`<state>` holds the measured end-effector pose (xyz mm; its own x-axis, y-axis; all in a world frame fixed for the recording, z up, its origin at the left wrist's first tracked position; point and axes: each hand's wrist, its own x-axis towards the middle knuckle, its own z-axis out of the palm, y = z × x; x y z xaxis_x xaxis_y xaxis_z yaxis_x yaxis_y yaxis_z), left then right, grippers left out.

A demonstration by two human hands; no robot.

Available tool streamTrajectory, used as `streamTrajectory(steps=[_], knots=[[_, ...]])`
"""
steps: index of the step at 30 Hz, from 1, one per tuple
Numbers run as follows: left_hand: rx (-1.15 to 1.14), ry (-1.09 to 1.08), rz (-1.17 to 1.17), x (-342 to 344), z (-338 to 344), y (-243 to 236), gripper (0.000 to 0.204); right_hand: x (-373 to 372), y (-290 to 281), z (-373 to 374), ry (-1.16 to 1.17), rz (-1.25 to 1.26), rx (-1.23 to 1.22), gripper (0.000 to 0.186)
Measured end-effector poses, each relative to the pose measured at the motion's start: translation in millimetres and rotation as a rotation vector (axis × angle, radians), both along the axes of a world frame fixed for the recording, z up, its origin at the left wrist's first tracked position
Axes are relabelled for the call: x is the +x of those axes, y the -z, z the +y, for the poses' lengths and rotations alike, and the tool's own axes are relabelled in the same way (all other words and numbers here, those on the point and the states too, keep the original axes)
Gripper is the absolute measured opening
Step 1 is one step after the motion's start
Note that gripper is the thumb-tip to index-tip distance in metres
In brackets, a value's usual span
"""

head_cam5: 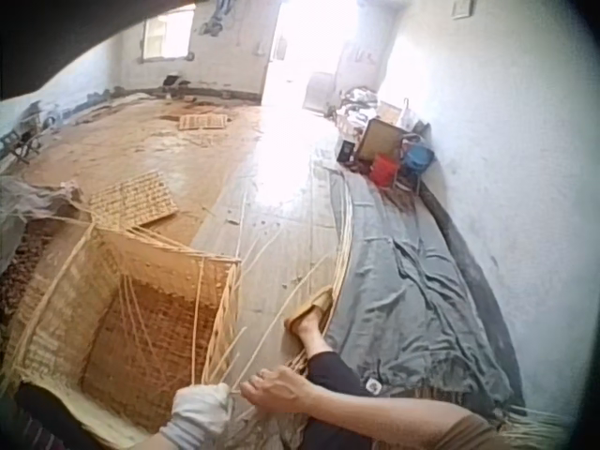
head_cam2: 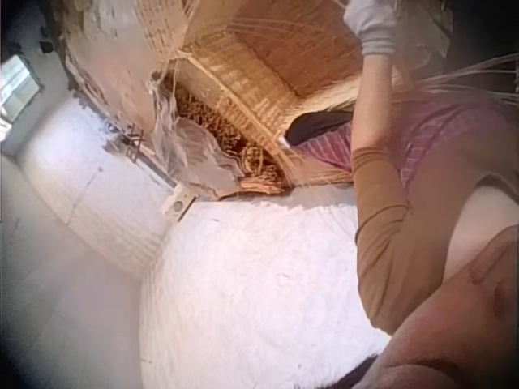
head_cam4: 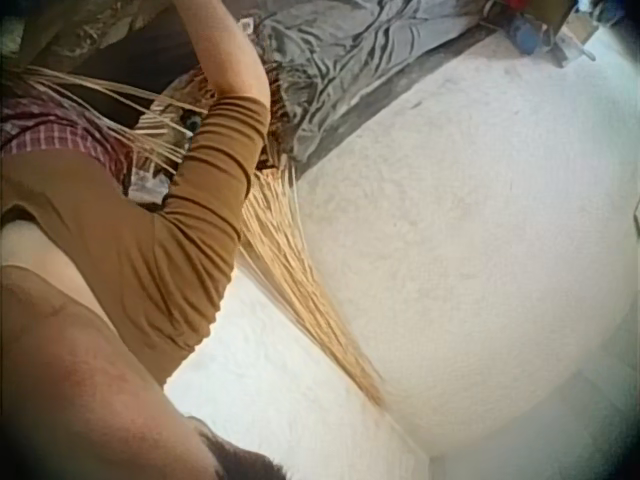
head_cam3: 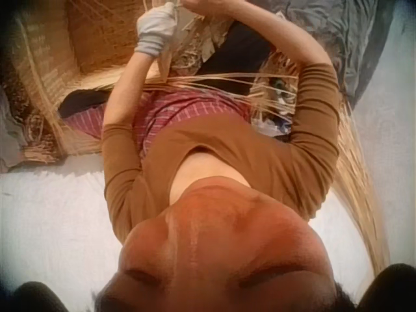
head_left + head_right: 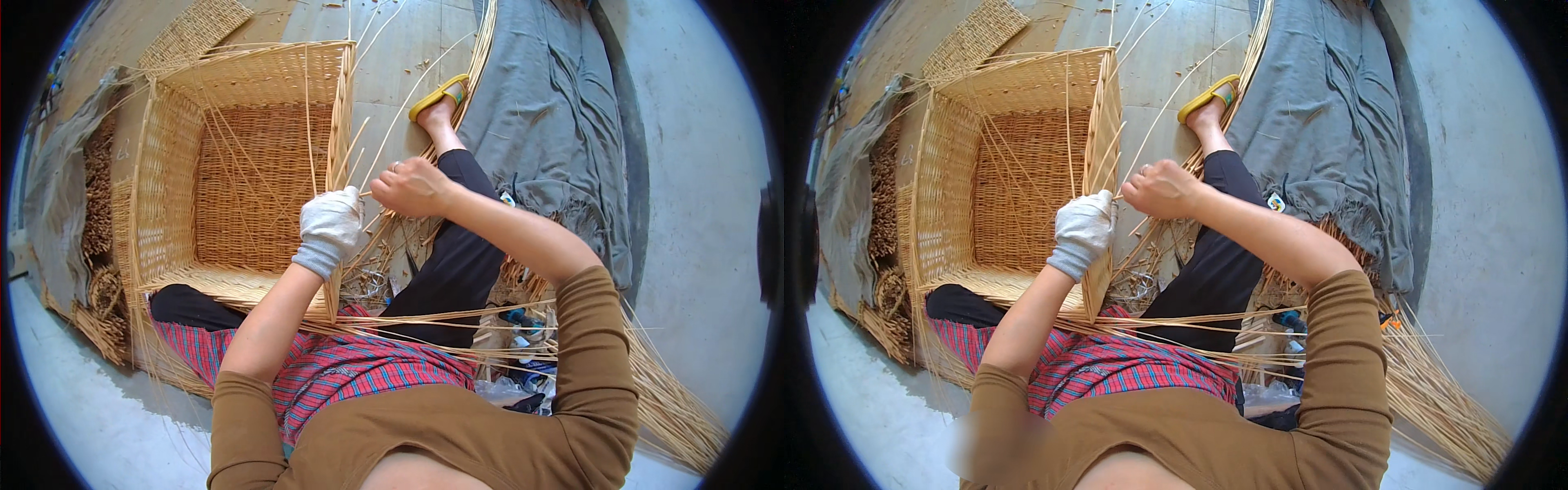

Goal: Weaving a large rectangular wicker basket and trimming the excess reeds with shears.

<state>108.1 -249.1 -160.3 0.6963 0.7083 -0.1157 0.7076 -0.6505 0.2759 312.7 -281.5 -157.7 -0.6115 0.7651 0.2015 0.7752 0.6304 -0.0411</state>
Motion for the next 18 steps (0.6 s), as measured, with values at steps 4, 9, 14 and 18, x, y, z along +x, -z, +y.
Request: streamTrajectory(steps=[4, 9, 14, 18], knots=[[0.003, 0.050, 0.007, -5, 2, 1, 0.015, -27, 17, -31, 0.274, 0.180, 0.043, 0.024], [0.036, 0.072, 0.014, -6, 5, -1, 0.012, -67, 36, -53, 0.608, 0.419, -0.020, 0.025], [-0.093, 0.027, -0.033, -16, 17, -11, 0.020, -82, 29, -50, 0.732, 0.659, -0.142, 0.026], [-0.884, -0.217, -0.550, -22, 24, -12, 0.012, -71, 26, -39, 0.751, 0.787, -0.161, 0.024]])
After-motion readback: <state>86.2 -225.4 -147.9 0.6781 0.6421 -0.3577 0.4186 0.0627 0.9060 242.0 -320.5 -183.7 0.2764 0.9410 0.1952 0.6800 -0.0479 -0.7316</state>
